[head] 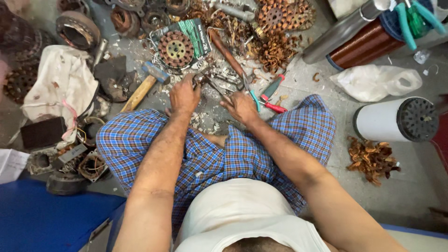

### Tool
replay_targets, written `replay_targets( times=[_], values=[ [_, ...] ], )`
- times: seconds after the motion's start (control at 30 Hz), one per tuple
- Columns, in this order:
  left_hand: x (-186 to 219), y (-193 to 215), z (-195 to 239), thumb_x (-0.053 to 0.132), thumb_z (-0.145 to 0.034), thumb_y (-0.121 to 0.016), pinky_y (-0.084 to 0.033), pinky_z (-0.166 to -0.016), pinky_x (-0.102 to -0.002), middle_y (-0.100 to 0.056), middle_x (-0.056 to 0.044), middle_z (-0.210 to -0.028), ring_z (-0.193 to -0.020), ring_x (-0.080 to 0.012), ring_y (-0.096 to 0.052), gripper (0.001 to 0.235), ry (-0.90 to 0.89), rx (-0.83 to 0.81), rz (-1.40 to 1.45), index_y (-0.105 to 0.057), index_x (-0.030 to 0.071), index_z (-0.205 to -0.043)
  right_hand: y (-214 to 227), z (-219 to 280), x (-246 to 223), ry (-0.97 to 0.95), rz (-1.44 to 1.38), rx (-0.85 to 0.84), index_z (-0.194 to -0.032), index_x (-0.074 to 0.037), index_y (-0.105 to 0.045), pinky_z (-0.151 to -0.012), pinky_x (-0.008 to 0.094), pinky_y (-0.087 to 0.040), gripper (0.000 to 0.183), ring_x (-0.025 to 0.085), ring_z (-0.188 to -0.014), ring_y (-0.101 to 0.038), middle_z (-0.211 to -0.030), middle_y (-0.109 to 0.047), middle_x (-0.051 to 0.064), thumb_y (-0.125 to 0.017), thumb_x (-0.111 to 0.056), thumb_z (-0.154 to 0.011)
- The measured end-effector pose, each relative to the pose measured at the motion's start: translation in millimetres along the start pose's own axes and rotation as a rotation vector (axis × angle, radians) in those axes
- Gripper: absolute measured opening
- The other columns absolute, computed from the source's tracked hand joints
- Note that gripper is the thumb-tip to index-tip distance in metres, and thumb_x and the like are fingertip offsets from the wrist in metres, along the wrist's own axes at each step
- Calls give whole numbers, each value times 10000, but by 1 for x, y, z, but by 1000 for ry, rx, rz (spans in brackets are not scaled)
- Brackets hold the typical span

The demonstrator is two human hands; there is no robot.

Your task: The person disassembles fan motor components using pliers to pull at wires and metal parts, and a hammer to strike a metal frame, while sitting on a floor cluttered with various motor stators and parts.

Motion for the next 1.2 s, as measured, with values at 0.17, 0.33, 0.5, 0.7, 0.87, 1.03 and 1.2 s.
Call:
replay_targets(
  times=[0.17, 0.33, 0.5, 0.7, 0.87, 1.03, 1.2],
  values=[
    [-1, 8, 3, 293, -916, -758, -595, -820, -456, -754, -97, -943, -867, -260, -746, 372, 169, -104, 2, -665, 193, -1262, 12, 5, -9, -255, -288, -300, -1025, -87, -696, -725, 424, -616, 411, 216, -713, -671, -866, -711, 104, -601, -483, -969],
    [2, 10, 2, 302, -904, -785, -587, -822, -465, -757, -74, -978, -904, -258, -731, 374, 130, -87, -55, -681, 202, -1249, 36, 5, -20, -171, -95, -297, -1007, -76, -736, -628, 351, -560, 421, 148, -626, -605, -783, -676, 65, -620, -481, -986],
    [0, 4, 1, 307, -904, -766, -604, -827, -427, -752, -28, -1042, -898, -193, -732, 413, 170, -124, 7, -669, 238, -1299, 44, 10, -30, -127, -45, -289, -1053, -102, -735, -594, 346, -568, 401, 148, -604, -609, -770, -678, 69, -622, -477, -966],
    [8, 3, -1, 339, -910, -770, -593, -850, -430, -756, -38, -1004, -877, -191, -724, 443, 85, -140, -96, -652, 243, -1326, 47, 14, -37, -166, 19, -291, -1045, -86, -739, -588, 348, -570, 414, 156, -623, -600, -791, -676, 75, -636, -480, -972],
    [9, 3, -3, 337, -892, -785, -595, -830, -445, -748, -52, -994, -864, -202, -720, 471, 90, -158, -97, -643, 234, -1328, 37, 9, -30, -179, 79, -330, -1081, -107, -727, -593, 356, -568, 402, 163, -627, -617, -804, -690, 98, -627, -481, -973],
    [8, 3, -3, 319, -908, -781, -608, -785, -430, -751, -50, -964, -824, -194, -730, 450, 78, -159, -87, -647, 206, -1322, 16, 10, -28, 50, -102, -144, -1096, -87, -717, -596, 345, -597, 335, 158, -653, -639, -844, -693, 80, -506, -342, -1047],
    [0, -5, -5, 311, -893, -790, -611, -720, -398, -756, -34, -967, -824, -195, -724, 446, 112, -172, -90, -653, 214, -1306, -11, 10, -15, 2, -252, -75, -1123, -70, -699, -655, 429, -564, 381, 213, -687, -665, -868, -693, 109, -580, -412, -1006]
  ],
)
Point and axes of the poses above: each hand's wrist, its own z-axis away from the middle knuckle, its own y-axis out of the back of the hand, x = y × z, the point moved 6 cm from there along -z, towards the middle knuckle
